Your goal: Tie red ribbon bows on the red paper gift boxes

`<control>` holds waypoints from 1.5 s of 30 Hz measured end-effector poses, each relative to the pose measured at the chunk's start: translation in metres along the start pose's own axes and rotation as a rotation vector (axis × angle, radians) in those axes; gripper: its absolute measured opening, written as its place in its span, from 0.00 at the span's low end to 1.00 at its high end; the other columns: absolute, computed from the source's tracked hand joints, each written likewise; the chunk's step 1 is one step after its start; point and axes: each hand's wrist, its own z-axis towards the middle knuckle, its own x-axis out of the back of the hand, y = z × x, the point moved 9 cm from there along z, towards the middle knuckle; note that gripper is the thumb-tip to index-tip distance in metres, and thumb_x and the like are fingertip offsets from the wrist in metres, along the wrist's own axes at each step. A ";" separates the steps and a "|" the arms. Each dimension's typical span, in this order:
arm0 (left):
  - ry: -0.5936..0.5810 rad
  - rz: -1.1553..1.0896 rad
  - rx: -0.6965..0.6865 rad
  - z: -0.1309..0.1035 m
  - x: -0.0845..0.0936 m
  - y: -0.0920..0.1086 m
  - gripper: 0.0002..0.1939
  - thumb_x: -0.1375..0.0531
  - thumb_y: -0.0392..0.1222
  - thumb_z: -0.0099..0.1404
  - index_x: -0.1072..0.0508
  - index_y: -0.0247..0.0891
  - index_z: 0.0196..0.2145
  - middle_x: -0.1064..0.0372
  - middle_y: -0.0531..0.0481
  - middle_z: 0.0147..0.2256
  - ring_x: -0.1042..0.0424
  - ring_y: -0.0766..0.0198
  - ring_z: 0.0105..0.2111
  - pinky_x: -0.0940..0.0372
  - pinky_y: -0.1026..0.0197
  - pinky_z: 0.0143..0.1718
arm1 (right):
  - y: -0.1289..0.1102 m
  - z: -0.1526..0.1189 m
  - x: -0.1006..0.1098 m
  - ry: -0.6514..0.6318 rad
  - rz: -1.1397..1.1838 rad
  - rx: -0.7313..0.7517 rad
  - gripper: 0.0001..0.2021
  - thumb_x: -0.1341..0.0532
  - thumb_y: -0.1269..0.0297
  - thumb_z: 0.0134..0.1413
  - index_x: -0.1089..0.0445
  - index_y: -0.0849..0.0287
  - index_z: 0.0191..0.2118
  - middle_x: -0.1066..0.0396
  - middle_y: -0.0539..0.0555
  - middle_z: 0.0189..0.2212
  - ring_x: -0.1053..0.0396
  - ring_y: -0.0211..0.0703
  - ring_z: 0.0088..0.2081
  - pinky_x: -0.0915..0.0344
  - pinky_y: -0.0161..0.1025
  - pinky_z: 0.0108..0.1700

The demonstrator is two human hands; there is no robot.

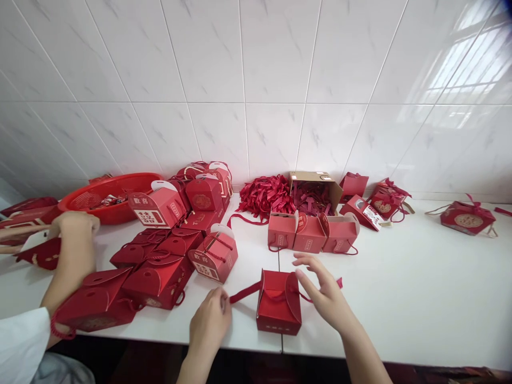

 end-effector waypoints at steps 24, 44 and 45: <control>-0.259 -0.793 -0.251 -0.008 -0.032 0.074 0.21 0.44 0.56 0.63 0.45 0.40 0.21 0.52 0.56 0.22 0.48 0.66 0.25 0.49 0.64 0.29 | 0.062 -0.024 -0.013 -0.171 0.231 -0.338 0.26 0.52 0.42 0.61 0.40 0.58 0.22 0.40 0.49 0.23 0.42 0.39 0.28 0.42 0.36 0.33; 0.166 -0.567 -0.175 -0.004 0.005 0.017 0.18 0.42 0.56 0.59 0.32 0.41 0.22 0.35 0.51 0.25 0.34 0.58 0.30 0.40 0.61 0.34 | 0.061 -0.040 0.035 0.228 -0.059 -0.137 0.16 0.45 0.47 0.59 0.38 0.57 0.32 0.36 0.52 0.32 0.37 0.45 0.37 0.41 0.41 0.42; 0.087 -0.556 -0.136 -0.008 0.000 0.012 0.21 0.44 0.58 0.61 0.32 0.40 0.19 0.38 0.52 0.21 0.36 0.59 0.25 0.40 0.61 0.31 | 0.065 -0.045 0.032 0.155 -0.032 -0.190 0.18 0.47 0.46 0.60 0.37 0.57 0.30 0.37 0.51 0.28 0.38 0.43 0.33 0.41 0.39 0.38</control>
